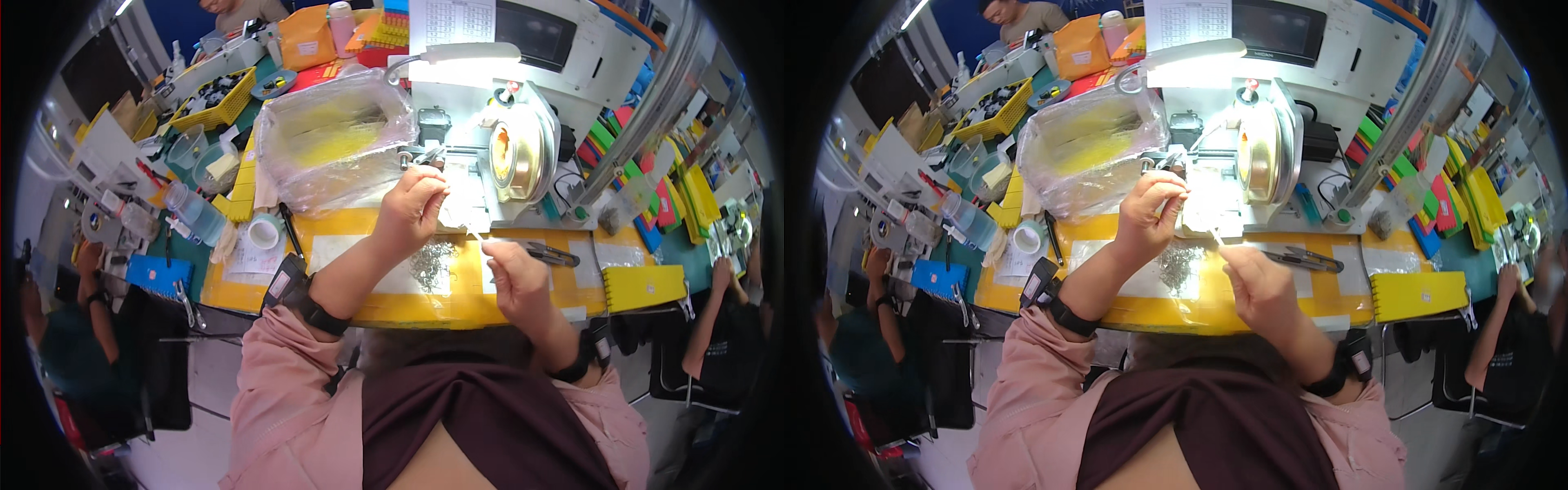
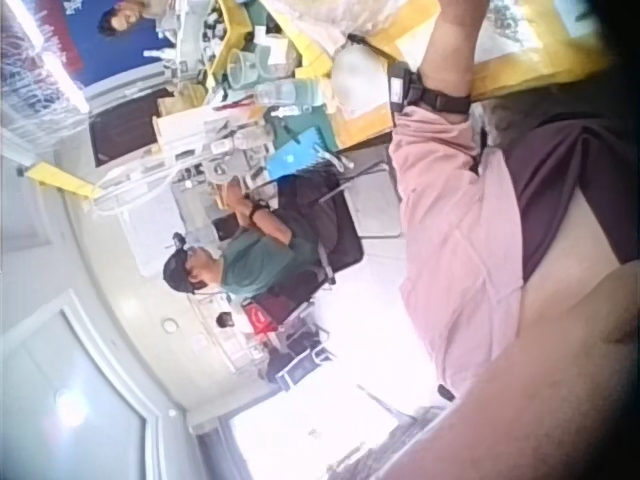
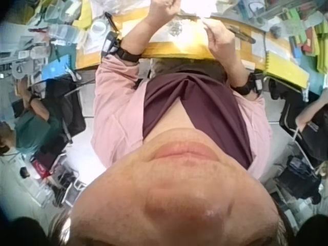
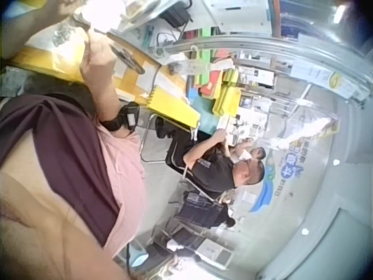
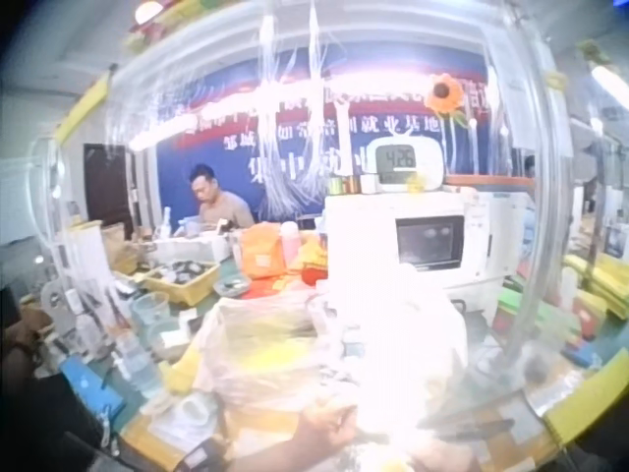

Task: The recorder is assembling small electronic components at a workstation, using various hand tools and a small machine.

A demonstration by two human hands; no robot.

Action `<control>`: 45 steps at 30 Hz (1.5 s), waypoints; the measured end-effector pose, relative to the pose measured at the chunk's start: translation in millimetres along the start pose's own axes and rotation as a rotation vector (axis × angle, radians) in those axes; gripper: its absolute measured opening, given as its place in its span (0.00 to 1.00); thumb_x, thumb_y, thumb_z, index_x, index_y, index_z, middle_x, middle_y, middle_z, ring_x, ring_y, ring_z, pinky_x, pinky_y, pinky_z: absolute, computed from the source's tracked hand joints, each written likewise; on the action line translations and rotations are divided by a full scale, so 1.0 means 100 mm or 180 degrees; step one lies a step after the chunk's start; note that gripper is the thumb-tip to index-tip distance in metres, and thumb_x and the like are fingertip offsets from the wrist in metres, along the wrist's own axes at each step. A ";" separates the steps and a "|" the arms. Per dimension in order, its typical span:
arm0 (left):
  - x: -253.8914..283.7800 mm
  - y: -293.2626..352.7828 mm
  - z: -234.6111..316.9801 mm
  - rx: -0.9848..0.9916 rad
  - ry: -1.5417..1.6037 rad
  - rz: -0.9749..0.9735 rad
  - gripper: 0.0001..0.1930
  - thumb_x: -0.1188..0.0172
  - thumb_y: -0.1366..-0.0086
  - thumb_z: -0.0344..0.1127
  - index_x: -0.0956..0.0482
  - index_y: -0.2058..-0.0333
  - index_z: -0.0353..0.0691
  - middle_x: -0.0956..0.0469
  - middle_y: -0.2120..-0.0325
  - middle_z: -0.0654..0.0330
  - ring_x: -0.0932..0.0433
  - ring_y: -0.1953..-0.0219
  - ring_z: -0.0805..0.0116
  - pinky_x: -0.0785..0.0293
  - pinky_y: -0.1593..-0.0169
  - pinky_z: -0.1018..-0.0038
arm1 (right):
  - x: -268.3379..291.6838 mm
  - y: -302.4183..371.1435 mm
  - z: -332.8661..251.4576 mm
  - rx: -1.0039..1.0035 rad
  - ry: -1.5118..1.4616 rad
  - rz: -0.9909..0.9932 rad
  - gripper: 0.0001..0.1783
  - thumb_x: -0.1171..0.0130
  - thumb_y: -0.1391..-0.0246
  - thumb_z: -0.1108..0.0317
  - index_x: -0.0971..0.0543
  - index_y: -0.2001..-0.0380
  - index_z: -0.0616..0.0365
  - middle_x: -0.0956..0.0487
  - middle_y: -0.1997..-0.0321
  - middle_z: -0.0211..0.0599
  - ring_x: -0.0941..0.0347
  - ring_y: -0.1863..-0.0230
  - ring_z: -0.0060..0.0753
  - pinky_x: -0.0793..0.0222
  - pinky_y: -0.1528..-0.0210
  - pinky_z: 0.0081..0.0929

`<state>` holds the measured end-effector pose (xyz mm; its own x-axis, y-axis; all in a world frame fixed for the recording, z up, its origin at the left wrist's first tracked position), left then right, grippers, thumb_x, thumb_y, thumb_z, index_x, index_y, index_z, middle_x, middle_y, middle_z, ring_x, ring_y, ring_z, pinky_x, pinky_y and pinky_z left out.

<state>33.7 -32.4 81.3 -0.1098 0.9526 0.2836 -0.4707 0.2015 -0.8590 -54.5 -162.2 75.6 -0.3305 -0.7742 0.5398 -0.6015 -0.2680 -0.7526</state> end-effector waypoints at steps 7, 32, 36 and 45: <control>-0.03 0.03 -0.07 0.0037 -0.0147 -0.0052 0.05 0.43 0.49 0.20 0.28 0.73 0.35 0.27 0.71 0.57 0.26 0.67 0.62 0.29 0.65 0.74 | -0.22 0.21 0.15 -0.0448 -0.0411 0.0157 0.12 0.46 0.55 0.79 0.26 0.63 0.62 0.27 0.68 0.45 0.30 0.78 0.39 0.34 0.78 0.26; 0.30 -0.10 -0.09 0.0356 0.1397 0.0967 0.02 0.60 0.35 0.26 0.40 0.66 0.34 0.34 0.61 0.52 0.26 0.72 0.71 0.26 0.65 0.77 | -0.38 0.28 0.13 -0.0159 -0.0888 -0.0222 0.13 0.40 0.60 0.79 0.26 0.67 0.61 0.27 0.73 0.42 0.29 0.78 0.40 0.32 0.77 0.27; 0.55 -0.11 -0.63 0.1261 0.2337 0.1770 0.06 0.58 0.35 0.30 0.38 0.66 0.33 0.31 0.64 0.52 0.25 0.71 0.70 0.25 0.65 0.76 | -0.44 0.27 0.12 -0.0220 -0.0911 -0.0204 0.12 0.39 0.60 0.78 0.25 0.68 0.60 0.26 0.72 0.42 0.29 0.78 0.39 0.32 0.77 0.26; 0.74 0.17 -1.24 0.2621 -0.0175 0.0578 0.09 0.45 0.49 0.31 0.29 0.84 0.35 0.29 0.88 0.61 0.29 0.80 0.74 0.35 0.75 0.75 | -0.49 0.25 0.14 -0.0462 -0.0943 -0.0396 0.11 0.41 0.58 0.78 0.25 0.67 0.61 0.27 0.71 0.40 0.33 0.82 0.29 0.37 0.80 0.20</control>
<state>126.3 69.5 34.2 -0.2778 0.9374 0.2100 -0.9271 -0.2044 -0.3142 -43.4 -139.1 25.6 -0.0355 -0.8792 0.4752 -0.7280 -0.3030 -0.6149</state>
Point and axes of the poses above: each hand's wrist, its own y-axis away from the middle knuckle, its own x-axis out of the back of the hand, z = x × y, the point moved 10 cm from there along -y, towards the middle knuckle
